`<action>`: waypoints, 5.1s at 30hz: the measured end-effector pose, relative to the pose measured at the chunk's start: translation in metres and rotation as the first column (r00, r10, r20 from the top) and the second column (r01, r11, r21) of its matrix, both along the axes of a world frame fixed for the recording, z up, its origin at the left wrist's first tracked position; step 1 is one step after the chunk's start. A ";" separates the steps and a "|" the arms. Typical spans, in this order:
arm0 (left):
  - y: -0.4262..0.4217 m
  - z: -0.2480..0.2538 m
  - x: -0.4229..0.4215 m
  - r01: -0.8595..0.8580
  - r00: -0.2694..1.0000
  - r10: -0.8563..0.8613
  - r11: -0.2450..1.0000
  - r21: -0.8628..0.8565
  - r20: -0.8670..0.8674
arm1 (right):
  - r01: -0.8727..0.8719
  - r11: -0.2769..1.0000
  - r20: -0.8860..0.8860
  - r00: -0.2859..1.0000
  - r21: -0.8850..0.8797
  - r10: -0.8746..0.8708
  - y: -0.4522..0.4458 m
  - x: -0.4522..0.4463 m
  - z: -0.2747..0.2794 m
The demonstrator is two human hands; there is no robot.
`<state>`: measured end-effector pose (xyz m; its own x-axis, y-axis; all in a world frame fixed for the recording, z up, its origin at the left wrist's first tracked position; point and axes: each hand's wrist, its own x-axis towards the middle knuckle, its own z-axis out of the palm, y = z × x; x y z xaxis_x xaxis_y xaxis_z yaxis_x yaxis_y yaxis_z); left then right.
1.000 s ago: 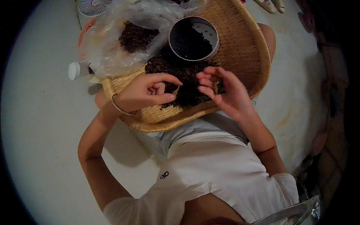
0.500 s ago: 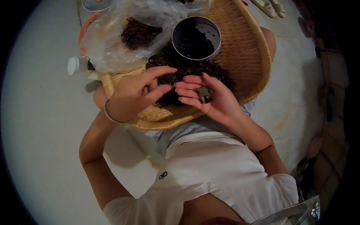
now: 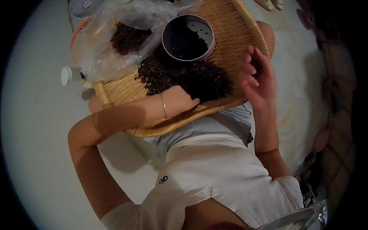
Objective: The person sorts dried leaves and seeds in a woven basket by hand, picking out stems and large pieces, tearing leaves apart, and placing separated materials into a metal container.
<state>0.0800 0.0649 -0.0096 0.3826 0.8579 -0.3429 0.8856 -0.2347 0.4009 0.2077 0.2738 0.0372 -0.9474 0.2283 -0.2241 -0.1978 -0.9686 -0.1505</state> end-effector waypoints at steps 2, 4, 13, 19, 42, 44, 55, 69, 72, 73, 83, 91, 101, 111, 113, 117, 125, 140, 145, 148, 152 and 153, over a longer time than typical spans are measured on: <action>0.001 -0.010 0.007 0.011 0.999 -0.010 0.999 0.031 -0.034 | 0.040 0.993 0.119 0.991 0.110 -0.053 -0.004 -0.001 0.000; 0.002 -0.018 0.013 0.018 0.997 -0.014 0.998 0.058 -0.070 | 0.026 0.995 0.086 0.996 0.097 -0.035 -0.001 -0.002 -0.002; 0.001 -0.002 -0.008 -0.080 0.991 0.092 0.989 0.122 -0.093 | 0.000 0.990 0.065 0.998 0.138 -0.009 -0.004 -0.002 0.001; -0.009 0.031 -0.044 -0.401 0.914 0.392 0.913 -0.076 -0.109 | -0.015 0.993 0.035 0.999 0.115 0.011 -0.001 -0.001 -0.006; -0.017 0.012 -0.018 -0.192 0.973 0.202 0.977 0.096 -0.110 | -0.048 0.990 0.106 0.994 0.135 0.034 -0.001 -0.001 -0.002; -0.014 0.007 -0.017 -0.156 0.979 0.171 0.979 0.130 -0.107 | -0.011 0.992 0.094 0.996 0.129 -0.002 -0.004 -0.003 0.002; -0.007 0.000 -0.017 -0.027 0.983 0.073 0.966 0.258 -0.171 | -0.060 0.985 0.063 0.997 0.163 0.050 -0.002 -0.001 -0.001; -0.009 0.022 -0.055 -0.722 0.618 0.722 0.678 -0.139 0.311 | -0.079 0.986 0.060 0.996 0.144 0.071 -0.003 -0.002 0.000; -0.013 0.026 -0.049 -0.482 0.851 0.467 0.876 0.002 0.238 | -0.034 0.985 0.072 0.997 0.171 0.022 -0.006 -0.003 0.003; -0.015 0.028 -0.046 -0.304 0.942 0.288 0.950 0.076 0.170 | -0.030 0.983 0.069 0.997 0.183 0.017 -0.006 -0.003 0.002; -0.005 0.010 -0.031 -0.006 0.980 0.054 0.971 0.239 -0.193 | -0.049 0.982 0.109 0.994 0.181 0.030 -0.005 -0.002 0.001; -0.004 0.000 -0.018 0.065 0.968 -0.013 0.977 0.203 -0.250 | -0.046 0.980 0.088 0.996 0.195 0.030 -0.006 -0.001 0.000; -0.014 0.021 -0.072 -0.657 0.630 0.650 0.738 -0.155 0.425 | -0.065 0.977 0.094 0.994 0.205 0.046 -0.010 -0.002 -0.001; -0.025 0.024 -0.075 -0.777 0.614 0.734 0.628 0.056 0.291 | -0.103 0.982 0.085 0.992 0.157 0.090 -0.011 -0.006 -0.001; -0.021 0.054 -0.053 -0.634 0.766 0.610 0.663 0.399 0.203 | -0.109 0.985 0.053 0.993 0.136 0.103 -0.011 -0.007 -0.001; -0.016 0.047 -0.036 -0.433 0.898 0.439 0.880 0.197 0.012 | -0.104 0.980 0.101 0.991 0.168 0.088 -0.011 -0.006 0.000; -0.012 0.007 -0.023 -0.230 0.941 0.267 0.955 0.185 -0.208 | -0.161 0.975 0.148 0.979 0.156 0.138 -0.020 -0.012 0.003; -0.030 0.099 -0.041 -0.768 0.238 0.746 0.537 -0.350 0.622 | -0.307 0.952 0.273 0.916 0.006 0.293 -0.085 -0.020 -0.014; -0.031 0.115 -0.021 -0.846 0.356 0.673 0.527 -0.083 0.649 | -0.359 0.928 0.290 0.881 -0.103 0.373 -0.100 -0.023 -0.003; -0.028 0.132 -0.025 -0.817 0.542 0.637 0.552 0.166 0.548 | -0.359 0.924 0.399 0.835 -0.128 0.380 -0.091 -0.022 0.018; -0.028 0.093 -0.034 -0.770 0.623 0.662 0.612 0.179 0.417 | -0.235 0.937 0.001 0.970 -0.257 0.244 -0.052 -0.008 0.003; -0.029 0.080 -0.034 -0.691 0.717 0.606 0.682 0.238 0.344 | -0.141 0.963 0.019 0.989 -0.230 0.149 -0.047 -0.009 0.012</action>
<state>0.0464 0.0363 0.0700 -0.2876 0.9574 0.0245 0.7611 0.2130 0.6127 0.1983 0.2263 0.0492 -0.9571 0.0284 -0.2882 -0.0515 -0.9960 0.0730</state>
